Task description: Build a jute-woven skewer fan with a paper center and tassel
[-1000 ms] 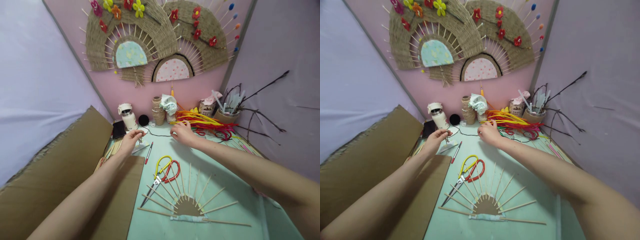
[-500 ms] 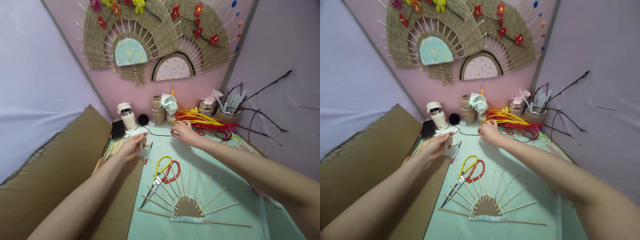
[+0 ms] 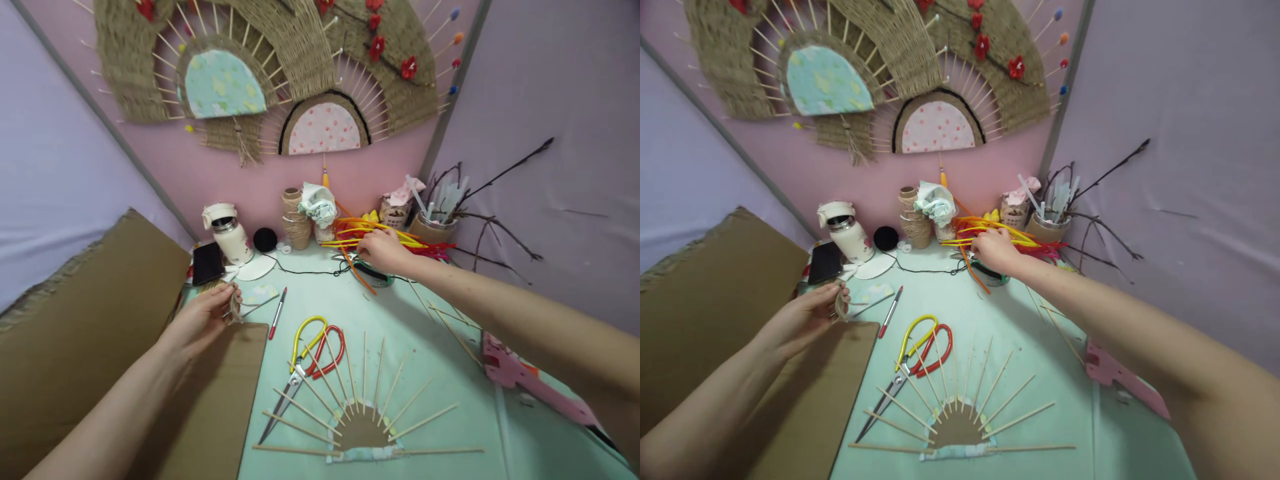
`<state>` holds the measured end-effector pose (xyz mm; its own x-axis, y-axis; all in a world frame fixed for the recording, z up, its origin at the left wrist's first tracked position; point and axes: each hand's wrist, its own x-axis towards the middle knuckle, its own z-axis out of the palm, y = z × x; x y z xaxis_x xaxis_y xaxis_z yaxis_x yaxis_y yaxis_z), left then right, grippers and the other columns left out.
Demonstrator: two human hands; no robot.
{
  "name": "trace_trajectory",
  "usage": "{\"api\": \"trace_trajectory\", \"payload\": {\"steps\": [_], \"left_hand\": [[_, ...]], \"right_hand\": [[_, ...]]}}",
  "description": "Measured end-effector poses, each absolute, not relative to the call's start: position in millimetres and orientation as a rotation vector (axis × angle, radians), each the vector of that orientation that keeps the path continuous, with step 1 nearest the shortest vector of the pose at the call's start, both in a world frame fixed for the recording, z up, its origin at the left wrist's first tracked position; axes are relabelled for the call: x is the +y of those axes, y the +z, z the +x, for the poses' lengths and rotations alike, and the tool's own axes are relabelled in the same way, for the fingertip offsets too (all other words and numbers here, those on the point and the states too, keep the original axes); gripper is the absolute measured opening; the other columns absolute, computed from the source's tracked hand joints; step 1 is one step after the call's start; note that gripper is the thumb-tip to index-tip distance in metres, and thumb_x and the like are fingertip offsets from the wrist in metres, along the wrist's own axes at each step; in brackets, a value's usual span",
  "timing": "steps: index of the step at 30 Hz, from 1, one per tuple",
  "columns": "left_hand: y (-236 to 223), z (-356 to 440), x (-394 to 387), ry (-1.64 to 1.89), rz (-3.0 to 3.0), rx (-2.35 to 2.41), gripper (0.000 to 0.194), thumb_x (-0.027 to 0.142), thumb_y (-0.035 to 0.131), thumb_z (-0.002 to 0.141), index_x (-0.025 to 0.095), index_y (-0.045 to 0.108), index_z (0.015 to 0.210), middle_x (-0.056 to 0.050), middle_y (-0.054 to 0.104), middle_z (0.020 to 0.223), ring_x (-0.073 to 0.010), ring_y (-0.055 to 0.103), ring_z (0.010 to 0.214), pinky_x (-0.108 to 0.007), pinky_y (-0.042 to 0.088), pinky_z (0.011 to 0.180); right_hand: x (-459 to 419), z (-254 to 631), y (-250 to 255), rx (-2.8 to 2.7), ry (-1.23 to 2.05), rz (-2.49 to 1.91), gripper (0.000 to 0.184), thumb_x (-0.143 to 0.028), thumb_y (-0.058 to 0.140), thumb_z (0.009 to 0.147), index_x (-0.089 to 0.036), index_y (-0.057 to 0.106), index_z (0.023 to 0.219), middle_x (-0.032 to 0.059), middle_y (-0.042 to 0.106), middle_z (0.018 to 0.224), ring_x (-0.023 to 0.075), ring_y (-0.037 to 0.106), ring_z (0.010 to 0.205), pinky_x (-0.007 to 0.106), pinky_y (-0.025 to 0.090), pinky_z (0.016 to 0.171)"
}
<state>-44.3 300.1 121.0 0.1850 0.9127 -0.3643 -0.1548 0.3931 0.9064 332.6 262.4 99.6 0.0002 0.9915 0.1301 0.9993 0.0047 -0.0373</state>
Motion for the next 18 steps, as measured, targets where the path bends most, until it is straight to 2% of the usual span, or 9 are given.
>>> {"api": "trace_trajectory", "payload": {"steps": [4,8,10,13,18], "left_hand": [[126,-53,301,0.964,0.801,1.186,0.021,0.003,0.049,0.090,0.011,0.068,0.085,-0.011,0.071,0.087,-0.0142,0.068,0.070,-0.023,0.059,0.061],[128,-58,302,1.008,0.771,1.111,0.026,0.002,0.044,0.091,0.012,0.064,0.078,-0.007,0.063,0.073,-0.0130,0.064,0.063,-0.023,0.059,0.059],[129,-58,303,1.030,0.697,1.060,0.028,0.002,0.042,0.091,0.013,0.057,0.071,-0.003,0.055,0.065,-0.0087,0.056,0.053,-0.018,0.053,0.051],[131,-54,302,1.041,0.591,1.028,0.030,0.000,0.040,0.092,0.014,0.047,0.066,0.002,0.044,0.061,-0.0032,0.039,0.041,-0.013,0.038,0.038],[134,-33,301,0.938,0.578,1.050,0.031,0.004,0.038,0.095,0.016,0.043,0.067,0.007,0.031,0.058,-0.0025,0.028,0.038,-0.014,0.027,0.034]], "right_hand": [[262,334,100,-2.179,-0.093,-2.139,0.023,-0.015,0.053,0.086,-0.021,0.076,0.088,0.0077,0.074,0.101,0.0268,0.056,0.101,0.037,0.027,0.079],[263,333,97,-2.219,-0.077,-2.125,0.023,-0.016,0.054,0.086,-0.021,0.075,0.093,0.0081,0.074,0.105,0.0267,0.056,0.102,0.037,0.028,0.080],[263,333,96,-2.231,-0.071,-2.121,0.023,-0.016,0.053,0.087,-0.021,0.075,0.093,0.0080,0.074,0.106,0.0267,0.056,0.101,0.037,0.028,0.080],[262,334,96,-2.234,-0.069,-2.124,0.023,-0.015,0.053,0.087,-0.021,0.075,0.090,0.0079,0.074,0.105,0.0267,0.057,0.101,0.037,0.028,0.079],[265,325,94,-2.262,-0.058,-2.084,0.022,-0.019,0.052,0.090,-0.021,0.074,0.090,0.0076,0.074,0.104,0.0258,0.057,0.101,0.035,0.028,0.077]]}}
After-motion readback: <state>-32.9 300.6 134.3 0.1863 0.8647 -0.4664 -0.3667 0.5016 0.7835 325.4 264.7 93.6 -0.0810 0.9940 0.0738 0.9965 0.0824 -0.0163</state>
